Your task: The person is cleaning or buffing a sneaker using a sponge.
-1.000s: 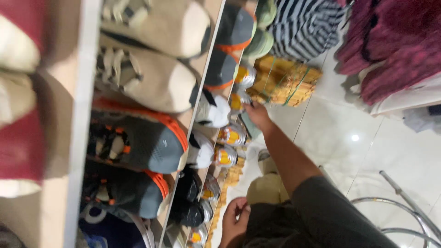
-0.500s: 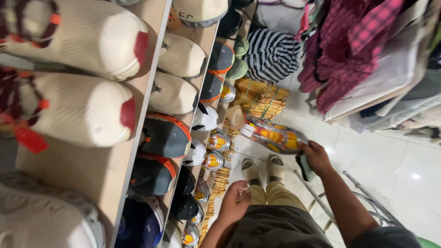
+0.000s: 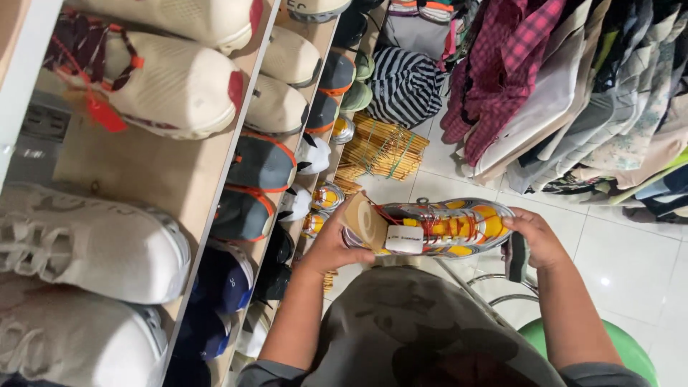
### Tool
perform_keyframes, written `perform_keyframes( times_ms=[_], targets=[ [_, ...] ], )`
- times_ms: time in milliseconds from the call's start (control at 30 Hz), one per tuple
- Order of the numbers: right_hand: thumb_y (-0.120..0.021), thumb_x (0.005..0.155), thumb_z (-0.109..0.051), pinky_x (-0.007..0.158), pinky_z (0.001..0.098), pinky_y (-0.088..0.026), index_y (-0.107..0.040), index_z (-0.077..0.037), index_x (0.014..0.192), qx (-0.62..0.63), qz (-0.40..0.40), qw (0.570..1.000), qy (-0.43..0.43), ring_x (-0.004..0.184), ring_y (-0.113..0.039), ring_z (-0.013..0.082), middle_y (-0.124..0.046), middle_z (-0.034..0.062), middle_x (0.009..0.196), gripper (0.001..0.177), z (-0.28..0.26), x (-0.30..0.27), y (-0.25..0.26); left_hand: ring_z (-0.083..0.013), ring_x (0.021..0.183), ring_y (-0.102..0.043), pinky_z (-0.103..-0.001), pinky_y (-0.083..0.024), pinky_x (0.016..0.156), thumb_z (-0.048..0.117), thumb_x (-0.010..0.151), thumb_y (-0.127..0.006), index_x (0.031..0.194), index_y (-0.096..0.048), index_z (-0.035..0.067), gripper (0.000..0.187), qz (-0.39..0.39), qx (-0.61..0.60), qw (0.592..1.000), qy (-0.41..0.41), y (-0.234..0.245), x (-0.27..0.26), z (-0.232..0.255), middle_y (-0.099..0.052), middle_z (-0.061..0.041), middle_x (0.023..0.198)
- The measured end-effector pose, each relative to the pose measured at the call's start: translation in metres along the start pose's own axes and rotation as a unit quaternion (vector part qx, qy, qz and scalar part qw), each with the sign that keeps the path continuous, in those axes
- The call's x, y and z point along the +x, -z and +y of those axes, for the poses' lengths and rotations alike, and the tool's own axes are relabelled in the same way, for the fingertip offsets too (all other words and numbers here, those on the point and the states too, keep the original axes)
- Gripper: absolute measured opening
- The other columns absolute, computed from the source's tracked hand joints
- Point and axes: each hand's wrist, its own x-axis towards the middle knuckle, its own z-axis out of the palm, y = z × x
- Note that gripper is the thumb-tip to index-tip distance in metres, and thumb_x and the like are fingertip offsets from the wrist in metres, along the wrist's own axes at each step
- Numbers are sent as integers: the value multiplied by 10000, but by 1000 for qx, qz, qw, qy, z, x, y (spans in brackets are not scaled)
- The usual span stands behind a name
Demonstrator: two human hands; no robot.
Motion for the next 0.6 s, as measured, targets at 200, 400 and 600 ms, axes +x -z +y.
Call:
perform_keyframes(
  times_ms=[200, 400, 600],
  targets=[
    [-654, 902, -438, 511, 292, -450, -690, -151, 1049, 74, 43, 991, -100, 584, -557, 138, -638, 0, 747, 325, -16, 33, -31, -179, 1279, -588, -362, -488, 1106, 189, 579, -1004, 1480, -456, 23, 1068, -89, 139, 986, -1, -15, 7, -4, -611, -87, 1381],
    [-503, 990, -609, 624, 371, -501, -631, -118, 1036, 72, 145, 983, -84, 678, -588, 204, -657, 63, 817, 509, -22, 45, -93, -227, 1010, -683, -346, -520, 885, 170, 693, -935, 1280, -646, -25, 683, 182, -33, 962, 199, -2, 12, -85, -732, -134, 1141],
    [-429, 1015, -625, 759, 387, -531, -582, -99, 1207, 95, 203, 974, -25, 821, -604, 176, -634, 50, 989, 580, -64, 33, -127, -166, 980, -694, -333, -533, 842, 101, 732, -887, 1289, -602, 63, 627, 288, -83, 938, 174, -12, -16, -82, -730, -59, 1130]
  ],
)
